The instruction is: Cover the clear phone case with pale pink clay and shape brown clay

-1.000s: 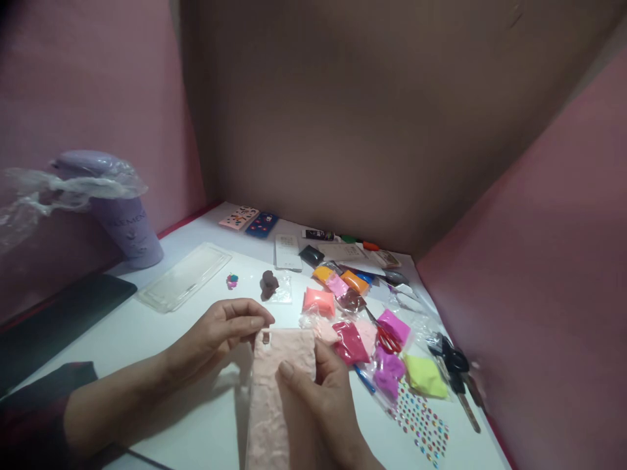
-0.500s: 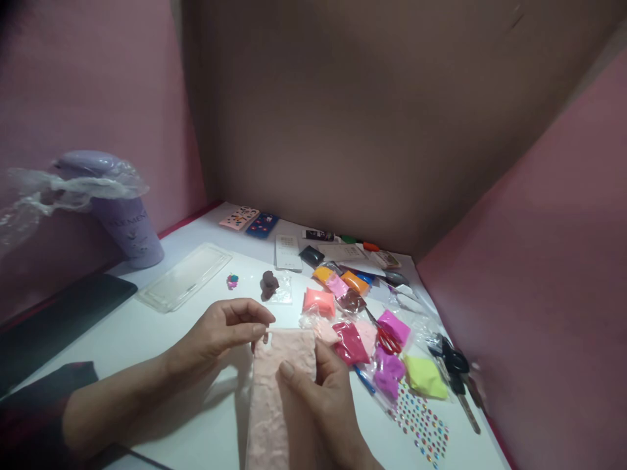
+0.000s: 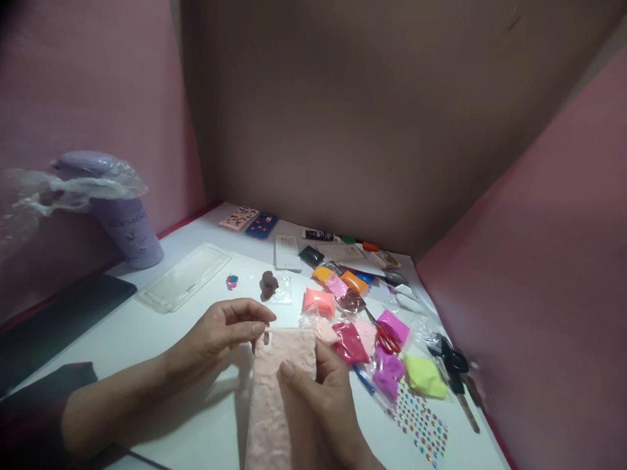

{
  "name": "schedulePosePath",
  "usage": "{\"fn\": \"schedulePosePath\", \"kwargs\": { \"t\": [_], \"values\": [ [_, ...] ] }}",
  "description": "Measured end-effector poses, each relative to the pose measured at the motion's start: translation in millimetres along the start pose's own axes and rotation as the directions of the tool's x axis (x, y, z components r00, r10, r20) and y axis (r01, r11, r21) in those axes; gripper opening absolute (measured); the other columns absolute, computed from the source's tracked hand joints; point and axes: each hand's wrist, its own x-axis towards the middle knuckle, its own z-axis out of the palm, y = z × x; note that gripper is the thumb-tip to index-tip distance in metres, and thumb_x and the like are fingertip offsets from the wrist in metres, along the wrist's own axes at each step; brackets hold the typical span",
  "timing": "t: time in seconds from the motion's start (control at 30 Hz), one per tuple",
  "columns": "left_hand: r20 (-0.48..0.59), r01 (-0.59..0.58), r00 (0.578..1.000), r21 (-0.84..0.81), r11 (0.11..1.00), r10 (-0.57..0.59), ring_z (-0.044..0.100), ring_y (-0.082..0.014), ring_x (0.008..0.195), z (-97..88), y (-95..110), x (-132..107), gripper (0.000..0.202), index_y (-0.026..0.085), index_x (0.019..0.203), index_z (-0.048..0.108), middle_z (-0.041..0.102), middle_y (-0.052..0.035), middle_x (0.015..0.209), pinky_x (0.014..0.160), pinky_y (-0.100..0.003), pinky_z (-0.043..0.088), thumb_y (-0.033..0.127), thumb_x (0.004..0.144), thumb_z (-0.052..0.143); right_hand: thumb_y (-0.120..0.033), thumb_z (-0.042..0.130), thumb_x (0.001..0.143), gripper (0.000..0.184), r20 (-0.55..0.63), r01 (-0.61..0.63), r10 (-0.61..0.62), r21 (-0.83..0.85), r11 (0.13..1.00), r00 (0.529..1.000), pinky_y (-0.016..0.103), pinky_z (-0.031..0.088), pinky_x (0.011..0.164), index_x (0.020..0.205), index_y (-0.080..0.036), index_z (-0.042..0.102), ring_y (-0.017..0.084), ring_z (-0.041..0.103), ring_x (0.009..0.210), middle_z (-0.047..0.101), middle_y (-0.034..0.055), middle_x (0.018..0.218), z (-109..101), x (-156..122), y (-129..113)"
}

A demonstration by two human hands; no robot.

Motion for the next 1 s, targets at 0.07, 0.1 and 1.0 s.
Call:
{"fn": "schedulePosePath", "kwargs": {
  "t": [0.07,0.1,1.0],
  "values": [
    [0.023,0.040,0.999,-0.038,0.998,-0.039,0.057,-0.0130,0.060,0.4,0.8,-0.3,0.022,0.012,0.085,0.065,0.066,-0.0037,0.068,0.062,-0.026,0.044,0.026,0.069,0.071,-0.031,0.078,0.065,0.047,0.008,-0.013,0.013,-0.001,1.000,1.000,0.042,0.053,0.072,0.109,-0.023,0.064,0.031,0.068,0.084,0.072,0.0095,0.099,-0.9,0.7,0.3],
    [0.041,0.065,0.997,-0.048,0.997,-0.063,0.057,-0.0131,0.061,0.4,1.0,-0.2,0.024,0.012,0.086,0.065,0.065,-0.0042,0.069,0.062,-0.026,0.044,0.028,0.070,0.070,-0.032,0.078,0.065,0.046,0.011,-0.002,0.002,-0.006,1.000,1.000,0.042,0.053,0.072,0.108,-0.022,0.065,0.031,0.068,0.084,0.072,0.0098,0.098,-1.5,1.3,0.6],
    [0.175,0.283,0.952,-0.191,0.940,-0.251,0.059,-0.0123,0.063,-3.7,-0.2,0.4,0.009,0.008,0.073,0.066,0.065,-0.0062,0.070,0.066,-0.026,0.048,0.017,0.073,0.067,-0.030,0.079,0.066,0.042,0.055,0.012,-0.011,-0.005,1.000,0.998,0.042,0.052,0.077,0.102,-0.015,0.067,0.029,0.068,0.081,0.072,0.0134,0.095,-9.7,5.3,-1.5]
  ]
}}
